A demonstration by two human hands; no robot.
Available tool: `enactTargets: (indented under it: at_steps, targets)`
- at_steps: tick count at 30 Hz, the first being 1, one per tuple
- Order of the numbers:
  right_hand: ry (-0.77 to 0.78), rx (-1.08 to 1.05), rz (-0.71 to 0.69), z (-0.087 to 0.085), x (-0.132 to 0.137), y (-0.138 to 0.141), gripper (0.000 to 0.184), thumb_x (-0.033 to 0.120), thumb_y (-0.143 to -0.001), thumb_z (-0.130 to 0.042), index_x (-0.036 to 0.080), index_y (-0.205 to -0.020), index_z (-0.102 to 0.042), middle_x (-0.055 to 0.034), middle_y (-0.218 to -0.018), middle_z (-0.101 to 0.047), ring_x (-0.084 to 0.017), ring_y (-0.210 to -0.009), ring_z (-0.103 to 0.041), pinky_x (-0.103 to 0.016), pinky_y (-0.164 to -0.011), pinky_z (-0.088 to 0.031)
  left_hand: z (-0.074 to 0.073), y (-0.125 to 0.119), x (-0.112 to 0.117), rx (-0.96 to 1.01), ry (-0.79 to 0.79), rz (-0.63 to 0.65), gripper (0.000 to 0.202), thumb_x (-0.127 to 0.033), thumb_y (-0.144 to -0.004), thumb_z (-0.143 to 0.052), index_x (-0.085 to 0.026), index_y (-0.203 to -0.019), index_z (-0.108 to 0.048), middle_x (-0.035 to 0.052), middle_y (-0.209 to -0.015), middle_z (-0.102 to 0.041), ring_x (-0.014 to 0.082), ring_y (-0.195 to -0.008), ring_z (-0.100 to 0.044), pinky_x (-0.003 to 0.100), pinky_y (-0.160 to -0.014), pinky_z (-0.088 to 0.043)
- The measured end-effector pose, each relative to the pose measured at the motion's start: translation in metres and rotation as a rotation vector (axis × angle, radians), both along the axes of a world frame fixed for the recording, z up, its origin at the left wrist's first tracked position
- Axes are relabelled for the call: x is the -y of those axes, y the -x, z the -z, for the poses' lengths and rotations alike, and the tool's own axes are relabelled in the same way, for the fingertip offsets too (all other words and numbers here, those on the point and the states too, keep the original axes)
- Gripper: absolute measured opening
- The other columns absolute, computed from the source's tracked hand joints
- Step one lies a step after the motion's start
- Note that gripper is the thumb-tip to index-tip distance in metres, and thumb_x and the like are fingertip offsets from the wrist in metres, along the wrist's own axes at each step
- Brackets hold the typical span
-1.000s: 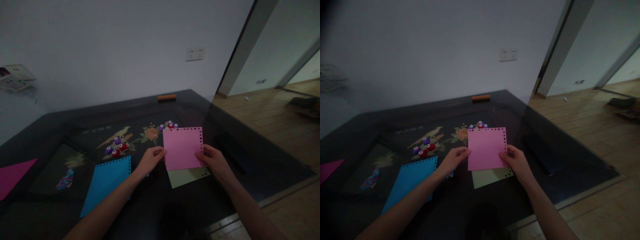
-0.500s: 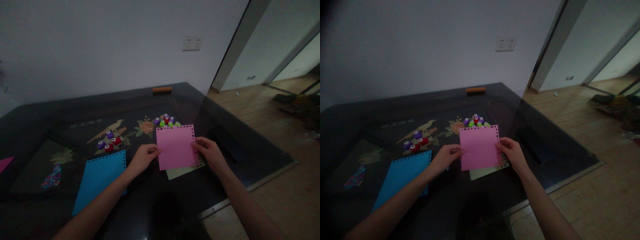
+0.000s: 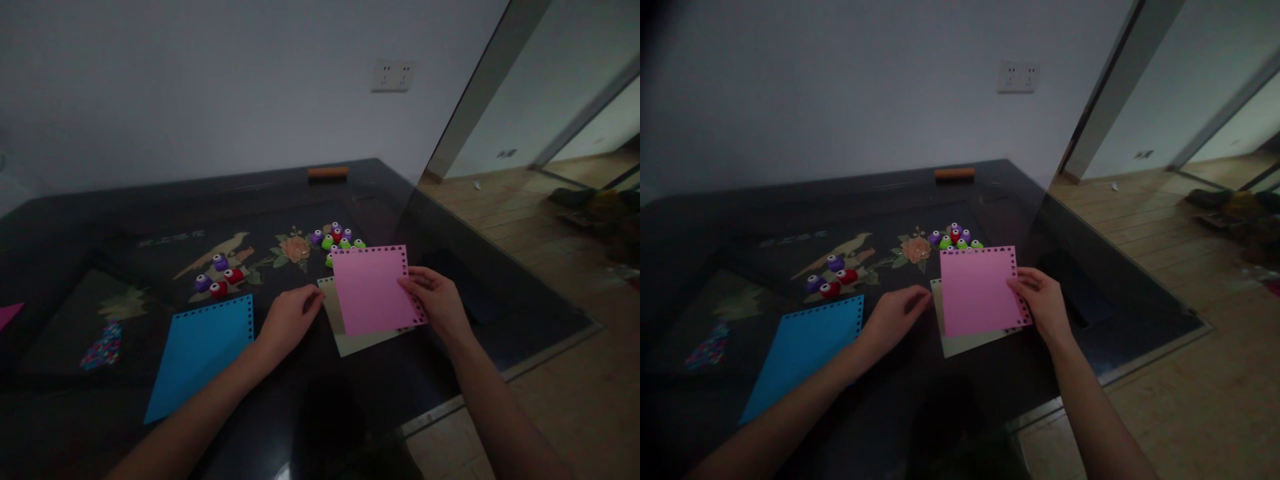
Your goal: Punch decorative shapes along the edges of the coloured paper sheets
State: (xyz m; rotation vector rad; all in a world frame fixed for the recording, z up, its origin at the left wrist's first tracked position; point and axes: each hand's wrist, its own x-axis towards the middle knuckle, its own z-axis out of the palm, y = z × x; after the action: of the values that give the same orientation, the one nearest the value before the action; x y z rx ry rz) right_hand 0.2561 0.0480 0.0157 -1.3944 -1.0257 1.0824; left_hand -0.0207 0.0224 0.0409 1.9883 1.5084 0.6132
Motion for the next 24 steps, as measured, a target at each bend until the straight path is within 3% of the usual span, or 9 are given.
enactTargets:
  at_steps: [3, 6, 10, 16, 24]
  targets:
    - [0.010, 0.068, 0.008, 0.001, -0.001, -0.001, 0.038, 0.036, -0.059, -0.083, 0.018, -0.090, -0.070, -0.0025, -0.073, -0.071, -0.016, -0.060, -0.063, -0.027, -0.056, -0.047, -0.001, -0.003, 0.005, -0.236, -0.089, -0.025, 0.015, -0.022, -0.088, -0.049, -0.021, -0.100, -0.059, 0.0058, -0.100, -0.067, 0.0225, -0.091, -0.064, 0.032, -0.077, -0.048]
    - [0.046, 0.122, -0.041, 0.000, -0.001, 0.003, 0.039, 0.035, -0.058, -0.083, 0.019, -0.091, -0.070, -0.0024, -0.072, -0.072, -0.017, -0.060, -0.064, -0.028, -0.058, -0.048, -0.002, -0.008, 0.012, -0.345, -0.069, -0.027, 0.030, -0.025, -0.087, -0.053, -0.021, -0.116, -0.052, 0.0109, -0.120, -0.062, 0.0262, -0.110, -0.059, 0.036, -0.089, -0.048]
    - [0.080, 0.169, -0.087, 0.000, 0.000, 0.009, 0.039, 0.033, -0.059, -0.082, 0.019, -0.093, -0.069, -0.0021, -0.070, -0.071, -0.018, -0.061, -0.065, -0.031, -0.059, -0.049, 0.000, -0.010, 0.019, -0.416, -0.095, 0.052, 0.050, -0.030, -0.084, -0.059, -0.020, -0.131, -0.044, 0.0154, -0.141, -0.048, 0.0296, -0.131, -0.043, 0.043, -0.107, -0.037]
    - [0.085, 0.207, -0.110, 0.001, 0.000, 0.011, 0.037, 0.031, -0.060, -0.080, 0.019, -0.094, -0.069, -0.0023, -0.071, -0.071, -0.019, -0.063, -0.065, -0.031, -0.060, -0.049, 0.005, -0.011, 0.024, -0.494, -0.044, 0.128, 0.062, -0.038, -0.085, -0.059, -0.012, -0.138, -0.040, 0.0222, -0.148, -0.036, 0.0338, -0.139, -0.030, 0.049, -0.110, -0.031]
    - [0.093, 0.262, -0.133, 0.000, -0.001, 0.012, 0.035, 0.030, -0.063, -0.078, 0.019, -0.095, -0.068, -0.0020, -0.072, -0.072, -0.018, -0.065, -0.065, -0.031, -0.063, -0.048, 0.006, -0.012, 0.025, -0.481, 0.014, 0.156, 0.074, -0.042, -0.081, -0.064, -0.008, -0.142, -0.037, 0.0254, -0.150, -0.028, 0.0354, -0.140, -0.023, 0.049, -0.113, -0.027]
